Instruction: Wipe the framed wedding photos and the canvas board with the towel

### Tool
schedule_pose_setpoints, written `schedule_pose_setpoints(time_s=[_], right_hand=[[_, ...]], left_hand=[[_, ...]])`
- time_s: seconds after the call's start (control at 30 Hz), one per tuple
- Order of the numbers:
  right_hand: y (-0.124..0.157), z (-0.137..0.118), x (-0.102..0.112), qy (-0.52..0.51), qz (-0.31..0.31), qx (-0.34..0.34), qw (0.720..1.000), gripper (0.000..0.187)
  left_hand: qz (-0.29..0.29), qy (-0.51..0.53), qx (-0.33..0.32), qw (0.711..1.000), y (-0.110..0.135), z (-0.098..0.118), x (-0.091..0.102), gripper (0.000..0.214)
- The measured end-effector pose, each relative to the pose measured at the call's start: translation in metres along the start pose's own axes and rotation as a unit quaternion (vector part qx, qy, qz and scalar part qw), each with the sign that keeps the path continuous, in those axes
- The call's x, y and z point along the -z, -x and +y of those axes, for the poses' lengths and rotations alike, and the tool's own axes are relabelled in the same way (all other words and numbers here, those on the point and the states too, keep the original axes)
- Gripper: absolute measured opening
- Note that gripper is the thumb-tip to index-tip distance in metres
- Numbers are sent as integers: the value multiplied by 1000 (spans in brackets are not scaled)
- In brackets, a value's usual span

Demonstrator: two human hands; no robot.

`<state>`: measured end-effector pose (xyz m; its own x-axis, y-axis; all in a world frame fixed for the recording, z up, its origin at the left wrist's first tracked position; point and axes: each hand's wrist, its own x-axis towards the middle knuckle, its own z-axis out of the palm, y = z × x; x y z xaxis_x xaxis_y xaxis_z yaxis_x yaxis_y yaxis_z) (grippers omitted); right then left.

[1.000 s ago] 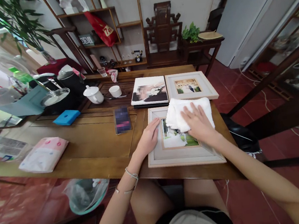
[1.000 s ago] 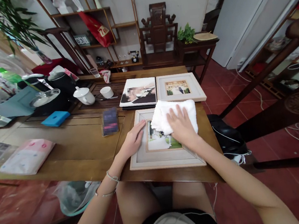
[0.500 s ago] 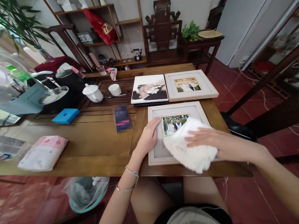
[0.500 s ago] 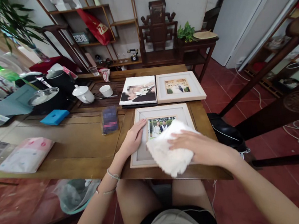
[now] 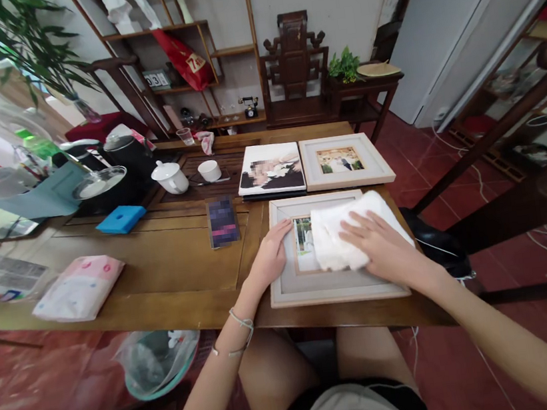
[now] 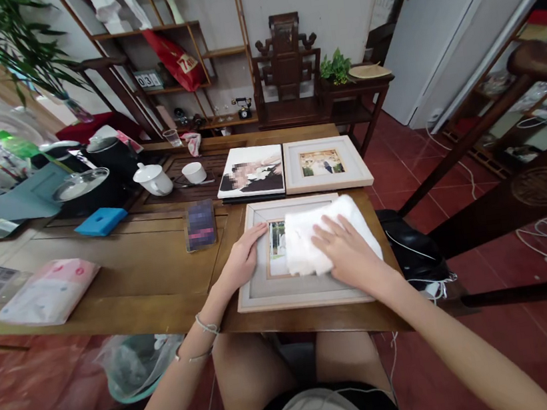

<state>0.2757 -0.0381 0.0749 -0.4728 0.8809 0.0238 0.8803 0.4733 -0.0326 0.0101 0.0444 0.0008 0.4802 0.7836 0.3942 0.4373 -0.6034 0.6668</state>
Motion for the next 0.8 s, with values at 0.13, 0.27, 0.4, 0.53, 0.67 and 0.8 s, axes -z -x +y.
schedule_pose_setpoints(time_s=[0.13, 0.27, 0.4, 0.53, 0.67, 0.8], right_hand=[[52, -29, 21, -107, -79, 63, 989, 88], [54, -20, 21, -173, -99, 111, 974, 85], [8, 18, 0, -124, -3, 62, 990, 75], [-42, 45, -16, -36, 111, -58, 992, 68], [-67, 39, -16, -14, 114, -105, 988, 68], [-45, 3, -6, -32, -3, -56, 998, 77]], left_hand=[[8, 3, -2, 1000, 0, -2, -2, 59], [-2, -8, -4, 1000, 0, -3, -2, 60], [-13, -13, -11, 1000, 0, -3, 0, 59], [-12, -2, -21, 1000, 0, -3, 1, 59], [-11, 0, -13, 1000, 1, -3, 1, 59], [0, -2, 2, 1000, 2, -5, -1, 59]])
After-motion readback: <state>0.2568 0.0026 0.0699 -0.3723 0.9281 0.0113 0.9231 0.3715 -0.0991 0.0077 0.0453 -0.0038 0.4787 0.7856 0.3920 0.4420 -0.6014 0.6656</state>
